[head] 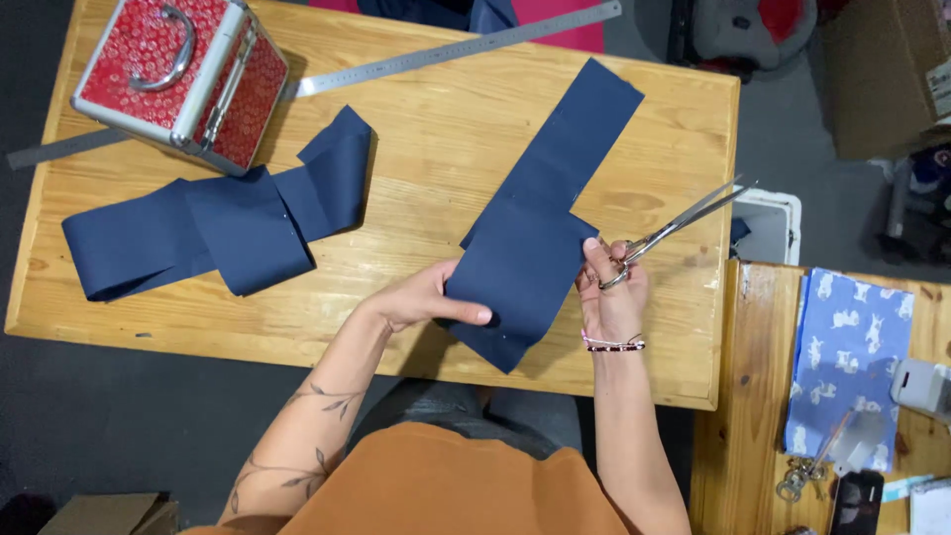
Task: The person cuts a long strip of dark blue fabric into smaller pieces using scissors on a wooden table. They then fold the cut pieces and remove pins from the fabric.
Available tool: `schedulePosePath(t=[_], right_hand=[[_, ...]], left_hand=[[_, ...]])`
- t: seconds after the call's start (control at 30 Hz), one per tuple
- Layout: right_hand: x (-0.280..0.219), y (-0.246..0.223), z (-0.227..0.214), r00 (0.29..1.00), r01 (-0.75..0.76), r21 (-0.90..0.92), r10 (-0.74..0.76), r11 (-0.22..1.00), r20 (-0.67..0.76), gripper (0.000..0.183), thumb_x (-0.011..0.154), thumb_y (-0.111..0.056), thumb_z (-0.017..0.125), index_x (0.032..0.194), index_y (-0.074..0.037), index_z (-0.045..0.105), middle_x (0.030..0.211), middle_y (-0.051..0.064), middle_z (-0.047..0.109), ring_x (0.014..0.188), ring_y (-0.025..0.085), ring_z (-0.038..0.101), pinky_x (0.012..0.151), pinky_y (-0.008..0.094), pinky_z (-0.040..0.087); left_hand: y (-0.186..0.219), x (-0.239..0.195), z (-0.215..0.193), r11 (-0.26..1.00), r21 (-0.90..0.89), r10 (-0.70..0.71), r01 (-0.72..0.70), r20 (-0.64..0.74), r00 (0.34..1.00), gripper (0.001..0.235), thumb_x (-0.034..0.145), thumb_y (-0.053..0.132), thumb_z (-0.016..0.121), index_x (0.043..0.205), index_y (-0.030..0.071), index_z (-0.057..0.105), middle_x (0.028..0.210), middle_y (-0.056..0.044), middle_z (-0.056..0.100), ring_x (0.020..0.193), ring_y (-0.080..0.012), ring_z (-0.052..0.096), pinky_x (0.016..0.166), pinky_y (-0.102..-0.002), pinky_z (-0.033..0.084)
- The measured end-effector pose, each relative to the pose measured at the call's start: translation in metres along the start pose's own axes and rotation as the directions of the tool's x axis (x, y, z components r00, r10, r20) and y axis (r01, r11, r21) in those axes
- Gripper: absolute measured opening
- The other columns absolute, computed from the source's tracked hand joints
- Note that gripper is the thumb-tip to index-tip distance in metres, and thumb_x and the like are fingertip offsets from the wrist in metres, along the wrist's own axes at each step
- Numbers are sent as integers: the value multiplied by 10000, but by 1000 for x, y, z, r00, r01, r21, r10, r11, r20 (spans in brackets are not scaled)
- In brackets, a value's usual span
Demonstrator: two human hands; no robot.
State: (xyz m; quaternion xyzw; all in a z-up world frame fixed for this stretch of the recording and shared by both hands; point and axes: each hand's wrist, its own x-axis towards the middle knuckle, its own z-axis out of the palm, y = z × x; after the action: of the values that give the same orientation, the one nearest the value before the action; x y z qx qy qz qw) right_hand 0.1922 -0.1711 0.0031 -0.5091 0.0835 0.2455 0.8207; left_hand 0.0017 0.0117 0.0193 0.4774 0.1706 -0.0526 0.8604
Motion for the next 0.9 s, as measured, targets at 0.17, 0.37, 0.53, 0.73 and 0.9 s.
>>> schedulePosePath(t=[0.17, 0.37, 0.53, 0.73, 0.9], right_hand=[[-23, -7, 9, 999, 2, -11, -2, 1000, 33, 347, 892, 52, 778, 894, -153, 497, 853, 36, 665, 589, 77, 657, 611, 212, 637], [-16, -17, -3, 999, 35, -21, -35, 999, 14, 340, 901, 30, 779, 907, -155, 494, 906, 38, 691, 602, 71, 667, 591, 194, 617], [-15, -18, -13, 999, 29, 10, -29, 1000, 27, 340, 900, 38, 780, 915, -145, 493, 920, 65, 698, 601, 80, 671, 594, 211, 626], [-19, -13, -22, 996, 29, -11, -28, 1000, 80, 331, 924, 25, 746, 944, -149, 466, 910, 40, 649, 642, 89, 680, 622, 232, 639], [-32, -8, -29, 981, 41, -123, -17, 992, 191, 408, 879, 30, 764, 937, -170, 413, 860, -11, 562, 670, 80, 657, 612, 214, 616]], left_hand=[[10, 10, 12, 997, 71, 5, -3, -17, 1000, 673, 698, 70, 937, 1323, 68, 688, 1186, -108, 746, 1070, -214, 695, 905, -357, 599], [11, 17, 23, 983, 160, 90, -90, 5, 996, 869, 603, 24, 984, 1393, 100, 631, 1252, -103, 718, 1144, -224, 648, 980, -406, 559], [16, 18, 31, 976, 195, 105, -98, -26, 994, 843, 605, -10, 969, 1373, 112, 644, 1222, -82, 728, 1119, -211, 655, 964, -384, 569], [15, 11, 34, 946, 300, 133, -120, -23, 991, 823, 624, 38, 977, 1369, 95, 633, 1227, -88, 728, 1136, -200, 643, 986, -398, 555], [26, 3, 27, 929, 360, 83, -89, 34, 996, 881, 556, 104, 1016, 1353, 92, 641, 1247, -105, 724, 1164, -227, 636, 1009, -440, 544]])
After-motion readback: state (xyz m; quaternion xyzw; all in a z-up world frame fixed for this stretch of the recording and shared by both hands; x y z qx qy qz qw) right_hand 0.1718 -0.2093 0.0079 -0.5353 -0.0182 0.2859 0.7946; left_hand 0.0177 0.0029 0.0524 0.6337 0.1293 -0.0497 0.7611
